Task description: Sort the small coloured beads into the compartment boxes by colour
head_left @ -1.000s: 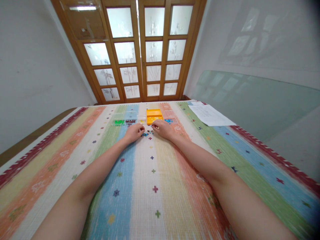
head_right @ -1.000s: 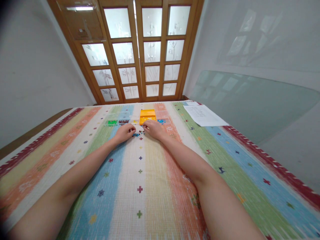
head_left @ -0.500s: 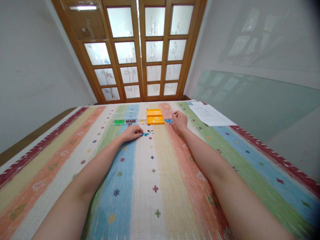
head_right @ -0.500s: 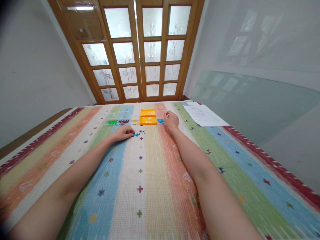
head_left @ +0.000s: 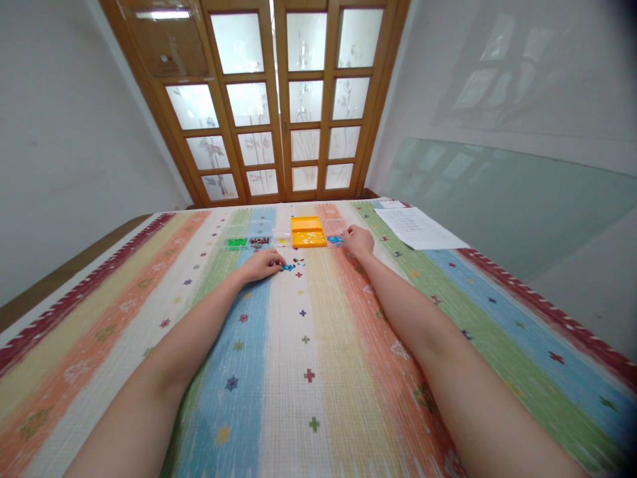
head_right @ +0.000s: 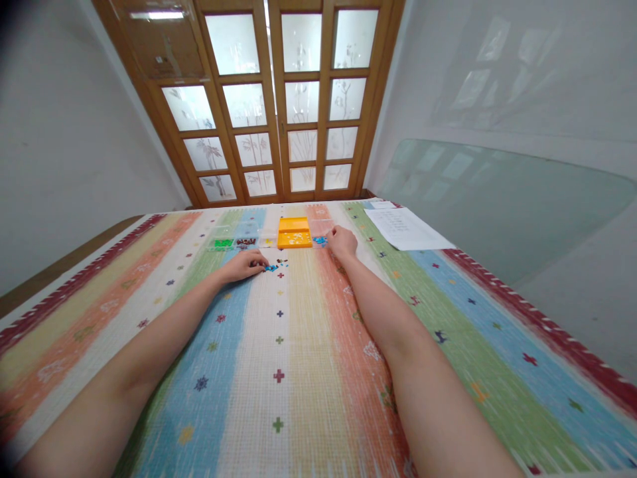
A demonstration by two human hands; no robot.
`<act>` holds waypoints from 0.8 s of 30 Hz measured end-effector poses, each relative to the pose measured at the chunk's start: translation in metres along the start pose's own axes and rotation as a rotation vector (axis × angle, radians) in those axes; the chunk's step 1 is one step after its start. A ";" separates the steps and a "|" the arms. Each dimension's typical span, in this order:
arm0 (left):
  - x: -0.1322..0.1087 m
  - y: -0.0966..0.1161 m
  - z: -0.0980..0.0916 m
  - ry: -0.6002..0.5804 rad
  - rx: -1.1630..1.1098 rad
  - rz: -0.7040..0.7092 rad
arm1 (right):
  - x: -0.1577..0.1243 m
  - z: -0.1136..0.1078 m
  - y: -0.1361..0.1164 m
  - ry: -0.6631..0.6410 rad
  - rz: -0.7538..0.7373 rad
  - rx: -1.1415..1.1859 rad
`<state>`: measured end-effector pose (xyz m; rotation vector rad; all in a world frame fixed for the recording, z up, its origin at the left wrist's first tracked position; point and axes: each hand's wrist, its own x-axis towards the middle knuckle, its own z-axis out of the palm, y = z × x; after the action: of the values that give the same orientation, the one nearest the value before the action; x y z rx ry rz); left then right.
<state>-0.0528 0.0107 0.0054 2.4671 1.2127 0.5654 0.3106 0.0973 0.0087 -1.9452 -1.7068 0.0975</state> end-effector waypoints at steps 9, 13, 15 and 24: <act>0.001 0.001 0.002 -0.001 0.040 0.003 | -0.001 0.005 0.000 0.031 -0.029 0.012; 0.002 0.002 0.004 0.008 0.065 0.016 | -0.005 0.004 -0.005 0.026 -0.044 0.011; 0.003 0.002 0.004 0.011 0.069 0.012 | -0.008 0.004 -0.008 0.017 -0.072 0.014; 0.003 0.007 0.006 0.028 0.090 -0.012 | -0.026 0.023 -0.034 -0.008 -0.349 0.101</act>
<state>-0.0437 0.0082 0.0044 2.5329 1.2894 0.5557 0.2661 0.0830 -0.0038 -1.5518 -1.9787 0.0604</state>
